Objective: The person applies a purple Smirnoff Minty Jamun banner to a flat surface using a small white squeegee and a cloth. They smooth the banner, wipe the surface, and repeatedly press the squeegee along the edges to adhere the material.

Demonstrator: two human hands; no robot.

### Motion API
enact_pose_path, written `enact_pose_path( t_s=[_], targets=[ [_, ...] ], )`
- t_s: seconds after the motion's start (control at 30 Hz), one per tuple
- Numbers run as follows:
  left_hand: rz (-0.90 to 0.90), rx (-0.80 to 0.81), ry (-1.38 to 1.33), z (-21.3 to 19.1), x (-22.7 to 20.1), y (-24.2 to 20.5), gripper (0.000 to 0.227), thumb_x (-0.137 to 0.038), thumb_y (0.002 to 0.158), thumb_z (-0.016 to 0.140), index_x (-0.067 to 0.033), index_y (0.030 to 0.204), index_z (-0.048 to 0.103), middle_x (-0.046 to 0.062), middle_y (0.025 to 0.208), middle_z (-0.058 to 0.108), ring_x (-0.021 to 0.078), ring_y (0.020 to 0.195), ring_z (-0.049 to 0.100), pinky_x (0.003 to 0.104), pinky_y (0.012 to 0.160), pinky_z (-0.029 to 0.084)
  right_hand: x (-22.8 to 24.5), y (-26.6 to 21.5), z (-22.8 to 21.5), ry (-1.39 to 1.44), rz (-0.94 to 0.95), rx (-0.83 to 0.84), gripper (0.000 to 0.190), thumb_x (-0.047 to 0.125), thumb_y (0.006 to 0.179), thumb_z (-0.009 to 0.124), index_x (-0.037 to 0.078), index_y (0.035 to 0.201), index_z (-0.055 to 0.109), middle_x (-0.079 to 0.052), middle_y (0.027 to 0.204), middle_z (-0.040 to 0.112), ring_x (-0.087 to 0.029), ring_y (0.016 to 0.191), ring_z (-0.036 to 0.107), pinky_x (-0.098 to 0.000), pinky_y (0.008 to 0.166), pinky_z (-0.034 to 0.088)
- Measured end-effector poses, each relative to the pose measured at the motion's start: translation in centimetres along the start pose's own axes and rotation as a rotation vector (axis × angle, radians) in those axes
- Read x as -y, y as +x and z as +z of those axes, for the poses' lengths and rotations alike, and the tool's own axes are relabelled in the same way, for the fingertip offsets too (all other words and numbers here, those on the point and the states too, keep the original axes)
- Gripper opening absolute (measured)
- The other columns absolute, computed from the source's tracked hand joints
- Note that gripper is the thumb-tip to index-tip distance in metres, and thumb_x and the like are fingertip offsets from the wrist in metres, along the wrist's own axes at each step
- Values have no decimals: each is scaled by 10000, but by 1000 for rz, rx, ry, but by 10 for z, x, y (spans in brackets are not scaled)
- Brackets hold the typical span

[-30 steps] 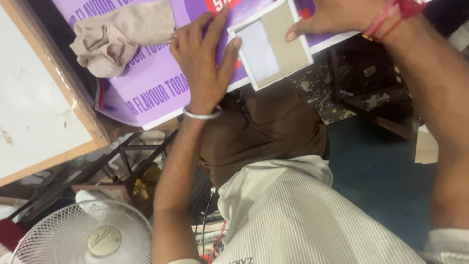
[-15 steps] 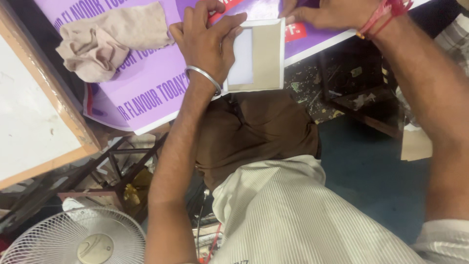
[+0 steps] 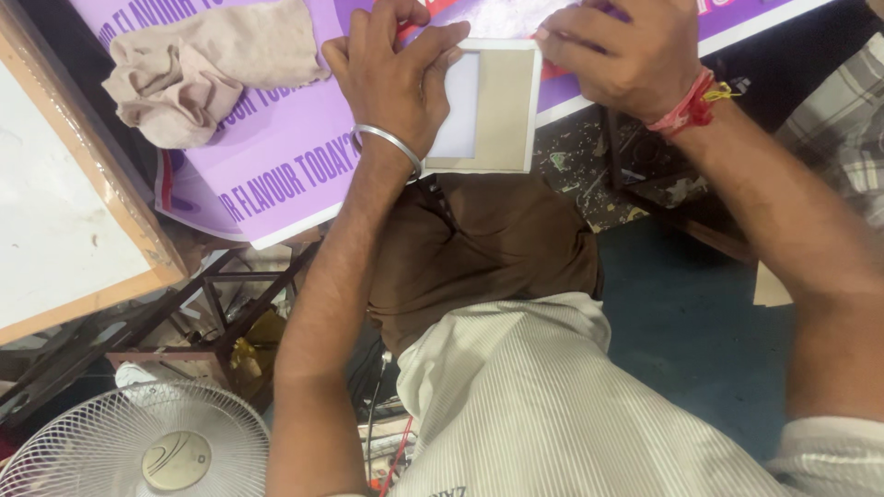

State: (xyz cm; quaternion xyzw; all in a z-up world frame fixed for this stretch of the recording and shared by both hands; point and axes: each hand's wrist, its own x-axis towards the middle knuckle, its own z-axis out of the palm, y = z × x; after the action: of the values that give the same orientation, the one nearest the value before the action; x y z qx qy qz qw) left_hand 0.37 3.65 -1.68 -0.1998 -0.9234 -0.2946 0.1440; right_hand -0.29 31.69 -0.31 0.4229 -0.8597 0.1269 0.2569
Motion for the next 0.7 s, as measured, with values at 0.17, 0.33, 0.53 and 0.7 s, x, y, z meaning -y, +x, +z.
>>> enact_pose_path(
  t_s=[0.17, 0.33, 0.53, 0.7],
  targets=[
    [-5, -3, -6, 3, 0, 1, 279, -132, 904, 836, -297, 1122, 783, -57, 1118, 589, 169, 1034, 517, 401, 897, 281, 2, 11, -9, -14, -29, -21, 166, 125, 966, 755, 136, 1129, 786, 36, 1142, 723, -138, 985, 663, -262, 789, 518],
    [-6, 28, 1, -5, -3, 3, 301, -158, 943, 803, -324, 1193, 780, -58, 1173, 582, 166, 1079, 515, 400, 929, 288, 4, 12, -2, 71, 7, 17, 169, 53, 950, 763, 135, 1095, 789, 68, 1141, 742, -114, 968, 665, -253, 774, 525],
    [80, 462, 312, -1, -30, 6, 764, -799, 980, 423, -311, 1567, 439, 202, 1595, 315, 448, 1435, 302, 755, 1093, 114, -1, -5, 10, 189, 75, 1, 189, -25, 965, 702, 122, 1060, 773, 46, 1162, 749, -99, 1023, 687, -238, 837, 544],
    [-110, 652, 427, -22, -21, 0, 1022, -854, 917, 327, -170, 1672, 237, 198, 1703, 93, 463, 1565, 59, 788, 1128, -67, 0, -6, 12, 157, 93, -44, 160, -15, 977, 725, 129, 1018, 782, 51, 1110, 774, -123, 961, 690, -253, 808, 529]
  ],
)
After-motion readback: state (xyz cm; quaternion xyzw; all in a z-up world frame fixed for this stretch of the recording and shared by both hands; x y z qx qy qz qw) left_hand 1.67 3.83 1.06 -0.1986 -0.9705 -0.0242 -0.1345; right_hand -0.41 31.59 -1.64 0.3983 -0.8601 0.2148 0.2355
